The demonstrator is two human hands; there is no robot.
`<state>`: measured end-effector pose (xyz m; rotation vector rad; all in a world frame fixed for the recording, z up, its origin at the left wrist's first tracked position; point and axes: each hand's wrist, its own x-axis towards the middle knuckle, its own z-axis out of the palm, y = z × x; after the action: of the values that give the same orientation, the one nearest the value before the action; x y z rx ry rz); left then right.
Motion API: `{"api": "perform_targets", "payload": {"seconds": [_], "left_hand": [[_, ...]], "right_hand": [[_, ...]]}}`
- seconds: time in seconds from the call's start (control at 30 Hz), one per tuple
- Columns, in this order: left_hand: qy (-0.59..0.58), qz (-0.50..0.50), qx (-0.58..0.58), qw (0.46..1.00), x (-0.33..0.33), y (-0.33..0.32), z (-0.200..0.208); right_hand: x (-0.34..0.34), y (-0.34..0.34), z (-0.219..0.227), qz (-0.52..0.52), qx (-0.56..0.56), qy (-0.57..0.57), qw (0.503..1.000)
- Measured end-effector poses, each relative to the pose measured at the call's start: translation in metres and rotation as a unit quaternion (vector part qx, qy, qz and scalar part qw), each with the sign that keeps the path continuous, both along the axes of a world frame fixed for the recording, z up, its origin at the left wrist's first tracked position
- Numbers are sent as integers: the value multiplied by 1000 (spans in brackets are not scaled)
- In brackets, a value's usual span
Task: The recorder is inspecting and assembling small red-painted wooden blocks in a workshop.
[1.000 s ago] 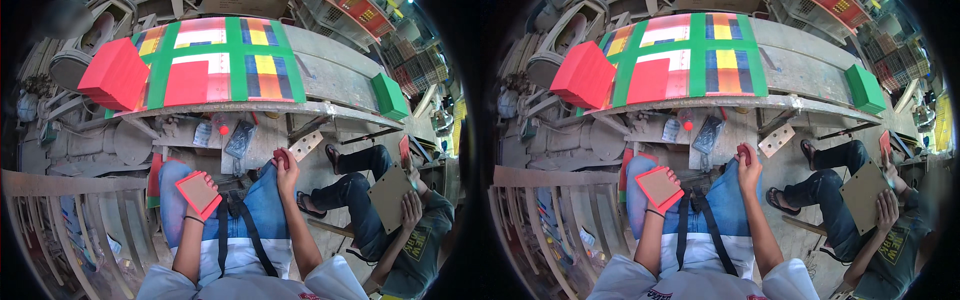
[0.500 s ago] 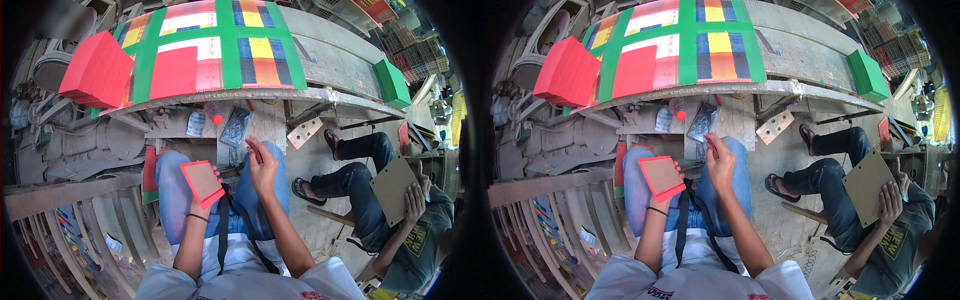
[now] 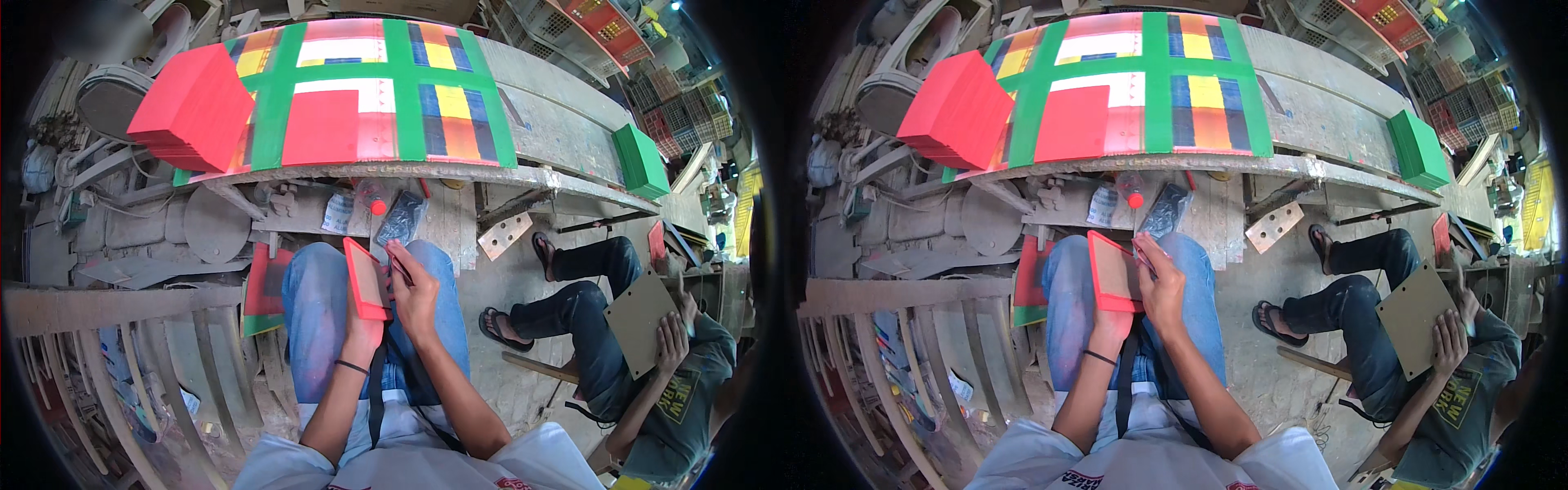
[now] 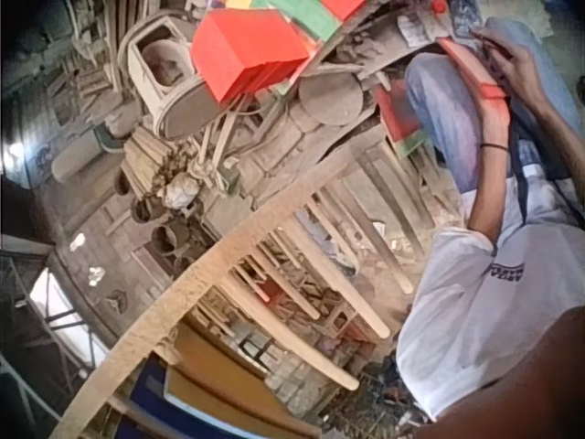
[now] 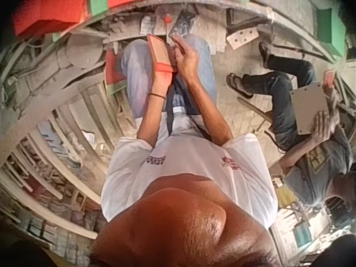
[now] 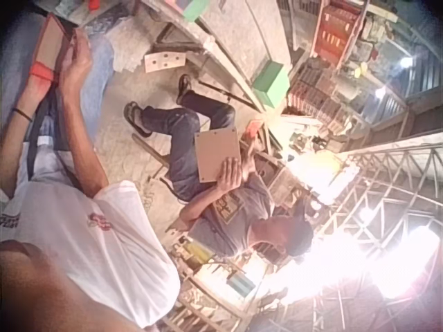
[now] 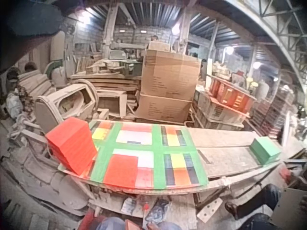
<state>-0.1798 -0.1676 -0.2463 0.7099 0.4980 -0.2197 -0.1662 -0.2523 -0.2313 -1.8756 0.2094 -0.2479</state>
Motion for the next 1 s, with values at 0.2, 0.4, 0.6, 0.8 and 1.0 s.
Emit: {"api": "perform_targets", "payload": {"seconds": [0.2, 0.4, 0.6, 0.8, 1.0], "left_hand": [[-29, 18, -92, 995, -12, 8, 11], [-73, -2, -154, 985, -11, 15, 33], [-105, -53, -165, 979, -15, 20, 19], [-203, -68, -144, 966, -20, 21, 32], [-238, -143, -53, 959, -34, 15, 32]], "right_hand": [[1, -1, 0, 31, -67, -77, 994], [-18, 0, 4, 29, -20, -72, 997], [-36, -8, 0, 44, -57, -134, 988], [-49, -13, 3, 9, -83, -161, 984], [-50, -19, -1, -44, -74, -153, 984]]}}
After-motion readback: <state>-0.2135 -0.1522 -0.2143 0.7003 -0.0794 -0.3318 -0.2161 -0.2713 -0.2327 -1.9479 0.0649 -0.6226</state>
